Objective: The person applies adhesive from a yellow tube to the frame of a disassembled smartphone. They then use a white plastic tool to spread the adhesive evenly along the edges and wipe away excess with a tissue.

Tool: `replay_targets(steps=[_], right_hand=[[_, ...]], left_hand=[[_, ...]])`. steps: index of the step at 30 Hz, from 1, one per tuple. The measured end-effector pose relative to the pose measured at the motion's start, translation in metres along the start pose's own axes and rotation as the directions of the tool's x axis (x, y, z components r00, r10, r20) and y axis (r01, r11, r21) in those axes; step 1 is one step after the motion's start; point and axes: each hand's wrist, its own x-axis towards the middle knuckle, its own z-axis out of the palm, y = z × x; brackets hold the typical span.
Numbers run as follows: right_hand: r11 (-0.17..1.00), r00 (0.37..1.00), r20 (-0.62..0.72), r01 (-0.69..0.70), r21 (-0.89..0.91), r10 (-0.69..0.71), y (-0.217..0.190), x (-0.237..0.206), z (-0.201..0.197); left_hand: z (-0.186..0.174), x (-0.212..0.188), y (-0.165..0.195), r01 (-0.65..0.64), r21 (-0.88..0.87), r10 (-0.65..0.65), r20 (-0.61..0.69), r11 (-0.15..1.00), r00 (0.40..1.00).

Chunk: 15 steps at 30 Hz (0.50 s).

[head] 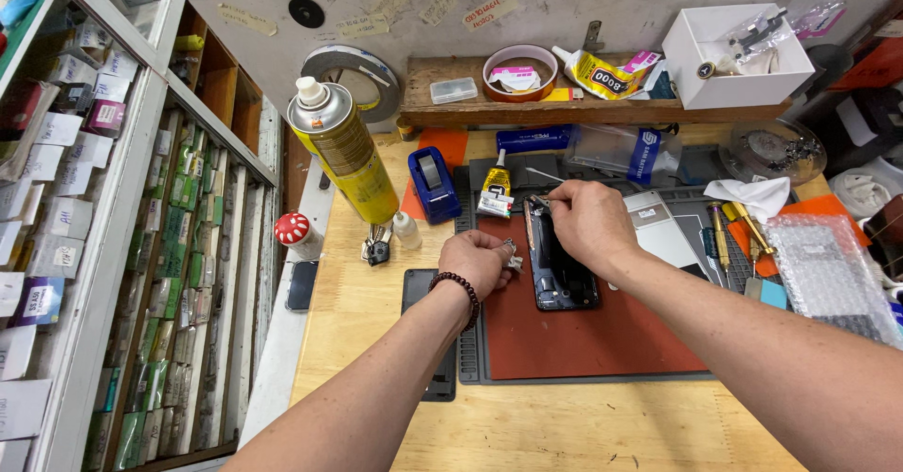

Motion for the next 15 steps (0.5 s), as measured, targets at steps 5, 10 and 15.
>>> replay_targets(steps=[5, 10, 15], right_hand=[[1.000, 1.000, 0.012, -0.025, -0.004, 0.025, -0.0037, -0.0001, -0.0025], [0.998, 0.999, 0.000, 0.040, -0.057, -0.040, -0.0062, -0.0021, -0.0043], [0.986, 0.992, -0.007, 0.124, -0.110, -0.125, -0.0075, -0.0044, -0.0053]], left_hand=[[0.0007, 0.0008, -0.0011, -0.001, -0.006, 0.001, 0.003, 1.000, 1.000], [0.0004, 0.0002, 0.0000, 0.004, -0.001, -0.004, 0.000, 1.000, 1.000], [-0.0003, -0.0015, 0.0017, 0.014, 0.003, -0.014, -0.003, 1.000, 1.000]])
